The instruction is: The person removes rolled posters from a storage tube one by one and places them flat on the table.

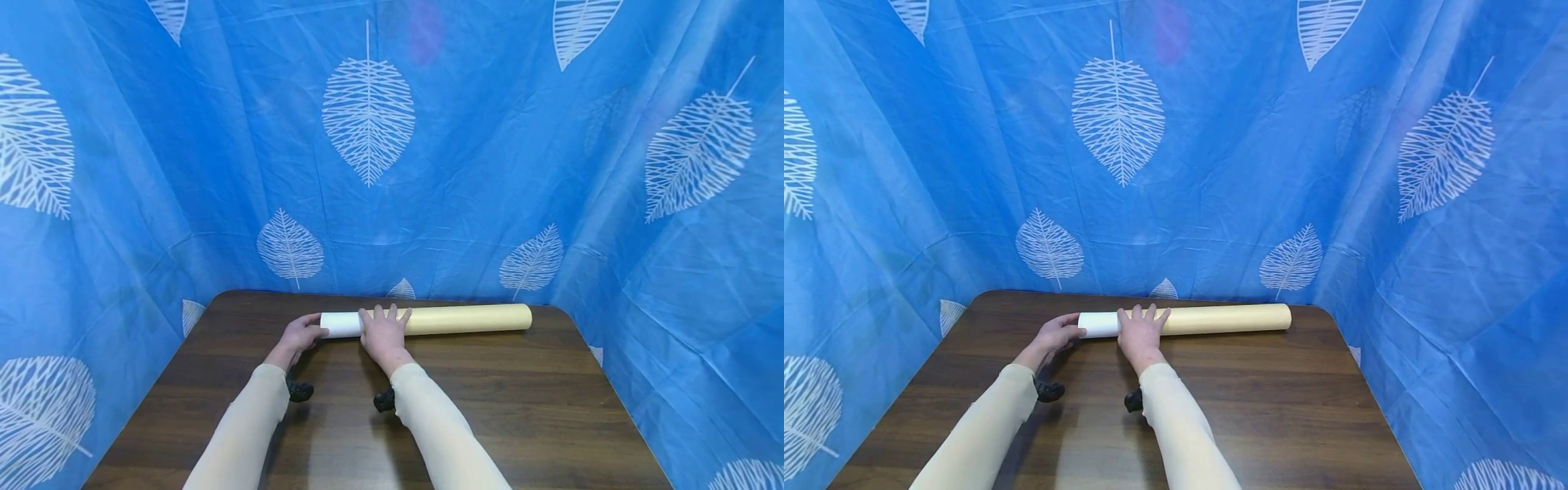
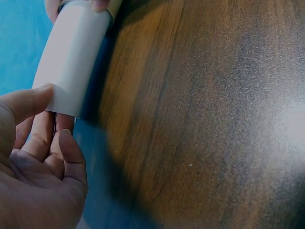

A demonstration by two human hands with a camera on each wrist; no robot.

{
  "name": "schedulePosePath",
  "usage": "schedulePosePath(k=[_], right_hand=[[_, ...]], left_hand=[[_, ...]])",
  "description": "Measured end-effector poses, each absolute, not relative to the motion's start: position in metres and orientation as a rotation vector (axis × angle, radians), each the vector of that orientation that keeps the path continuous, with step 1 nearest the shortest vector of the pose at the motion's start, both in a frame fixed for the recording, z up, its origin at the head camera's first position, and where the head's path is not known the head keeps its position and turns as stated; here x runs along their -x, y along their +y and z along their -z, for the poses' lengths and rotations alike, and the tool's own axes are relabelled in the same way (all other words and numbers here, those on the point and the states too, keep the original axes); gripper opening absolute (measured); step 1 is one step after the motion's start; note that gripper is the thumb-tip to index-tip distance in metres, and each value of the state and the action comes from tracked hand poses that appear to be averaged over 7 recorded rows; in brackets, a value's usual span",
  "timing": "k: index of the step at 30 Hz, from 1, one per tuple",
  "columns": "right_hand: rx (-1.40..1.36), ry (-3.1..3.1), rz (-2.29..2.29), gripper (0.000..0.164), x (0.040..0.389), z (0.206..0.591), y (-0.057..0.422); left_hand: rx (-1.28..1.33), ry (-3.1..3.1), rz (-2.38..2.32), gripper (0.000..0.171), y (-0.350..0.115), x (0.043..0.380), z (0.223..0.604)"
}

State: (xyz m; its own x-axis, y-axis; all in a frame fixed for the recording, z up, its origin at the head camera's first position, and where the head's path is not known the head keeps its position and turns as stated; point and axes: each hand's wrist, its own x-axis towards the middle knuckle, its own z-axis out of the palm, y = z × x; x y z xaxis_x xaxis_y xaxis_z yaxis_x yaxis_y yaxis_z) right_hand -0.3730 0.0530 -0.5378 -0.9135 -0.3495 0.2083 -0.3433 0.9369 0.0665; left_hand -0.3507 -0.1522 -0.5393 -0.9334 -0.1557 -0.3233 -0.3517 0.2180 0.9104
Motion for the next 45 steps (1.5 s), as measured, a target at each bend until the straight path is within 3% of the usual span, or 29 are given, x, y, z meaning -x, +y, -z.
schedulePosePath(k=[45], right_hand=[[-0.531, -2.866, 0.044, 0.053, 0.375, 0.541, 0.054]], left_hand=[[0.453, 2.341, -1.836, 0.060, -0.158, 0.343, 0.538]])
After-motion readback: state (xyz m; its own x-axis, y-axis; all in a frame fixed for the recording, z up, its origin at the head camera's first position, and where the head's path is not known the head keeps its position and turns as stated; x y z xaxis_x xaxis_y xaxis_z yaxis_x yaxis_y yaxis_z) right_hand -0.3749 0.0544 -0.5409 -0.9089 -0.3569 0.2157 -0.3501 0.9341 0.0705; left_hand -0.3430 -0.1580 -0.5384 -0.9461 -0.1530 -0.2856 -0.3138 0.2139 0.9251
